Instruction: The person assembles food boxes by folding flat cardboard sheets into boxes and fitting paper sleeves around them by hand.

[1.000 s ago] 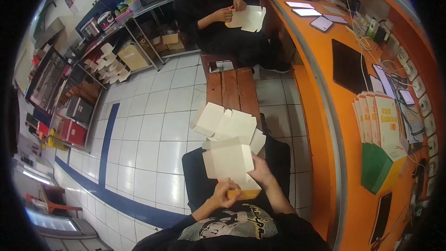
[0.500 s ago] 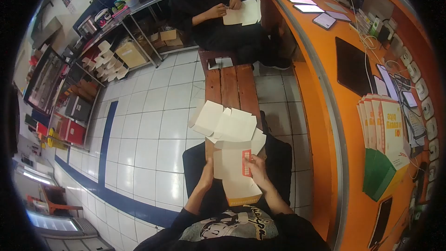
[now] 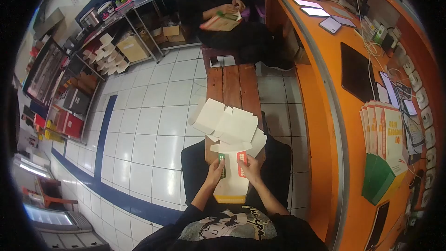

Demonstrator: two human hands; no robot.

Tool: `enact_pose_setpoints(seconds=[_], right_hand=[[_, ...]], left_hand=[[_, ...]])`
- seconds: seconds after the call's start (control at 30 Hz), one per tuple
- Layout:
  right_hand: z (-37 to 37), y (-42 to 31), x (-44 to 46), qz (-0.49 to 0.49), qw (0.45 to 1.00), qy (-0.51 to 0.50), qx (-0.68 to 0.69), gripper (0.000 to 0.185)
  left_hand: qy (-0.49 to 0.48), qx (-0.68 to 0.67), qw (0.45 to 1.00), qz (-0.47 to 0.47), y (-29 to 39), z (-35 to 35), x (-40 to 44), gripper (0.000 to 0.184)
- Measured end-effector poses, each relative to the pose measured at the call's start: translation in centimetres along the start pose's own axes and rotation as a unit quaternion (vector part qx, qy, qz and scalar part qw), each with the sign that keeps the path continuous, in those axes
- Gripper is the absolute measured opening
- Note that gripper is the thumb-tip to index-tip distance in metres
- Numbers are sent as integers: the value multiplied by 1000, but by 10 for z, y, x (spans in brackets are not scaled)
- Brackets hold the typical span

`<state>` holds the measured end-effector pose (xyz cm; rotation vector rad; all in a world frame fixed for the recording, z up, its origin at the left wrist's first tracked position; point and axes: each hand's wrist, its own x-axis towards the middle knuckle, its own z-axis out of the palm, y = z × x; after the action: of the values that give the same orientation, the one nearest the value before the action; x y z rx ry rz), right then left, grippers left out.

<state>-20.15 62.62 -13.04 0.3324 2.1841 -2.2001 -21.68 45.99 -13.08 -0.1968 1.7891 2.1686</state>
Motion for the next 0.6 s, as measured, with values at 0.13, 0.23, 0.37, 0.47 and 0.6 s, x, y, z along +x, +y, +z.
enact_pose_setpoints(seconds=[0.13,0.23,0.37,0.47,0.6], right_hand=[[-9,26,17,9,1000,-26,4,19],[-5,58,15,11,999,-26,21,21],[-5,62,15,-55,994,-24,-89,22],[-4,69,19,-22,994,-30,-101,25],[0,78,29,-36,985,-19,-170,24]], left_hand=[[3,20,1000,-2,-36,-4,15,33],[46,119,992,1,-39,-6,19,33],[111,221,968,53,-34,-4,15,36],[124,274,948,106,-40,-5,18,37],[106,228,968,-9,-40,-7,21,38]])
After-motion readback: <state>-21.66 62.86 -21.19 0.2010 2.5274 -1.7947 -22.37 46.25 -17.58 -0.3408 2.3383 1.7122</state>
